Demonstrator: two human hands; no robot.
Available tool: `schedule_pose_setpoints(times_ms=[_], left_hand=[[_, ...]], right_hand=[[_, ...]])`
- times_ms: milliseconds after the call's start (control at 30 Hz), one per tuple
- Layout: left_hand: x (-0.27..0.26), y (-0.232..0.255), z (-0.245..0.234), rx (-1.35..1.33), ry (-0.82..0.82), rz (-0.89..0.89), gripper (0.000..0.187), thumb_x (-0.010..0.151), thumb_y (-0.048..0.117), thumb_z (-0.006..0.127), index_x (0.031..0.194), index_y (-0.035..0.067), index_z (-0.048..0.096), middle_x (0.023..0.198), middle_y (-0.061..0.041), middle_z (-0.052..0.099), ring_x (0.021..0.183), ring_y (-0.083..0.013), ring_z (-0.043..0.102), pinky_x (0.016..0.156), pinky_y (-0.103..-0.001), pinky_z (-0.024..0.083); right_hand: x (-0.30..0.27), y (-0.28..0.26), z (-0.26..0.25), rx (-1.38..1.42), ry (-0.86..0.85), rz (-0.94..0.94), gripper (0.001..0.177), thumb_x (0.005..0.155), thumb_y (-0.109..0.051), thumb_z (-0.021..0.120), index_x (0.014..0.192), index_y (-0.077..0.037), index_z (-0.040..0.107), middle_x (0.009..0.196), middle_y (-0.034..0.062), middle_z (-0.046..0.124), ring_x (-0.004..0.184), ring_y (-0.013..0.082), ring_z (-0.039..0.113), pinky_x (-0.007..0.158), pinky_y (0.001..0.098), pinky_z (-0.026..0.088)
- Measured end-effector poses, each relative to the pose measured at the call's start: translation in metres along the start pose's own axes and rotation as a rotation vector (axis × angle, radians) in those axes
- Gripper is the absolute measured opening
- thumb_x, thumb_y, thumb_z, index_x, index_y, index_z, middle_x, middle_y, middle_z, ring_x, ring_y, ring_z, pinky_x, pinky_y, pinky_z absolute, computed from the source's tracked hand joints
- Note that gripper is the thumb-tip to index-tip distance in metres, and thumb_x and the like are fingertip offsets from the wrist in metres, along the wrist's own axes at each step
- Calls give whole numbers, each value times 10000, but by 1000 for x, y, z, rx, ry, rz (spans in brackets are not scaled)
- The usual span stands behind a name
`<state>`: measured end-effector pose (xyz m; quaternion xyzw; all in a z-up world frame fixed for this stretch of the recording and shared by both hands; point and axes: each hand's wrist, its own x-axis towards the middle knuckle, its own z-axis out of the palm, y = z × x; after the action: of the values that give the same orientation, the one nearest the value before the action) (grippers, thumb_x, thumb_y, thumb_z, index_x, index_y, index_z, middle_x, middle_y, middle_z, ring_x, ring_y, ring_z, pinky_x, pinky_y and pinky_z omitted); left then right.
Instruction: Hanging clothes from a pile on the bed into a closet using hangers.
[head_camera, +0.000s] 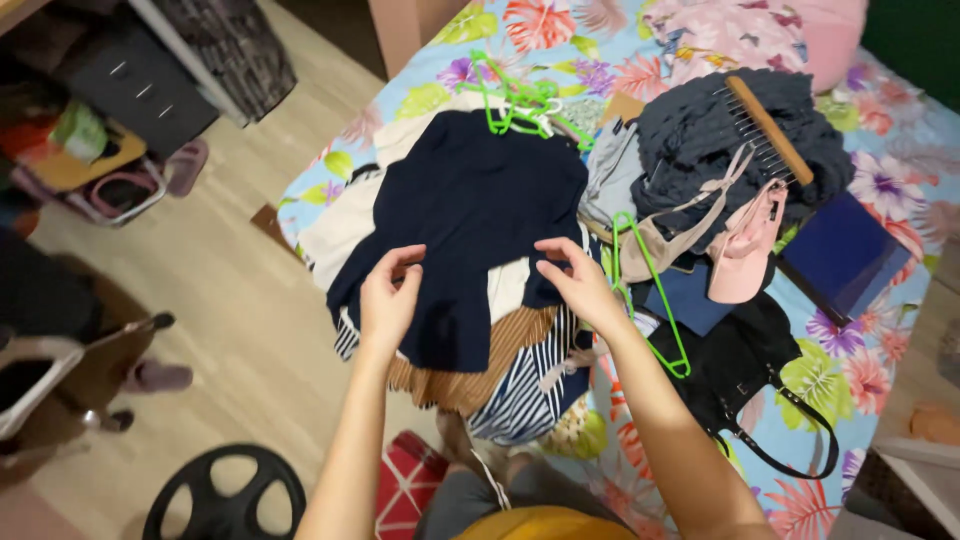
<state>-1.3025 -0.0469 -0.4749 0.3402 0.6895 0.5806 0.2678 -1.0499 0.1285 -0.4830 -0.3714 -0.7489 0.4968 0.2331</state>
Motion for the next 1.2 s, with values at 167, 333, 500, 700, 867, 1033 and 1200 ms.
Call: schedule_pose_setpoints(times_ms=[167, 333, 500, 700, 867, 1033, 1200], left_hand=[[43, 10, 19, -6, -54, 19, 266, 963, 84, 630, 1212, 66, 724, 1070, -56, 779, 903, -110, 700, 795, -255, 552], [76, 9, 36, -38, -89, 52, 274, 959, 87, 625, 1215, 64, 721, 1079, -57, 772, 912, -99, 692, 802, -251, 543], [111, -2, 42, -12, -132, 28, 268, 958, 96, 625, 1204, 70, 729, 1059, -45, 776, 884, -87, 683, 783, -248, 537], [170, -37, 44, 30, -253, -15, 264, 955, 107, 626, 1194, 80, 734, 992, -28, 768, 827, -75, 663, 755, -241, 530], [228, -84, 57, 37, -369, -92, 268, 944, 97, 633, 1187, 92, 746, 890, -23, 737, 774, -78, 634, 725, -242, 518], [274, -109, 72, 132, -414, -103, 274, 906, 66, 649, 1152, 105, 763, 951, -28, 692, 764, -106, 637, 680, -250, 510], [297, -133, 85, 178, -478, -90, 260, 892, 74, 663, 1126, 122, 766, 1007, -35, 690, 798, -132, 668, 675, -262, 516]], right_hand=[[22, 19, -15, 1, 46, 11, 323, 948, -154, 696, 1261, -81, 663, 1147, 47, 696, 1093, 142, 633, 937, 295, 503], [49, 35, -31, -4, 108, -26, 314, 950, -149, 695, 1253, -71, 664, 1162, 35, 687, 1115, 146, 619, 947, 295, 495], [76, 39, -33, 25, 150, -12, 307, 949, -155, 689, 1246, -81, 661, 1182, 19, 689, 1138, 139, 619, 939, 291, 497], [117, 65, -28, 75, 268, 70, 309, 954, -164, 702, 1250, -86, 660, 1132, 34, 679, 1112, 152, 617, 937, 296, 498], [169, 94, -22, -97, 350, 107, 324, 918, -181, 721, 1224, -89, 664, 1126, 62, 676, 1101, 209, 629, 952, 326, 501], [237, 191, -10, -449, 476, 128, 372, 856, -223, 761, 1187, -78, 670, 1172, 144, 646, 1135, 345, 599, 1001, 423, 479], [295, 259, -4, -631, 512, 171, 443, 819, -256, 787, 1190, -60, 648, 1204, 170, 642, 1162, 393, 579, 1012, 461, 475]])
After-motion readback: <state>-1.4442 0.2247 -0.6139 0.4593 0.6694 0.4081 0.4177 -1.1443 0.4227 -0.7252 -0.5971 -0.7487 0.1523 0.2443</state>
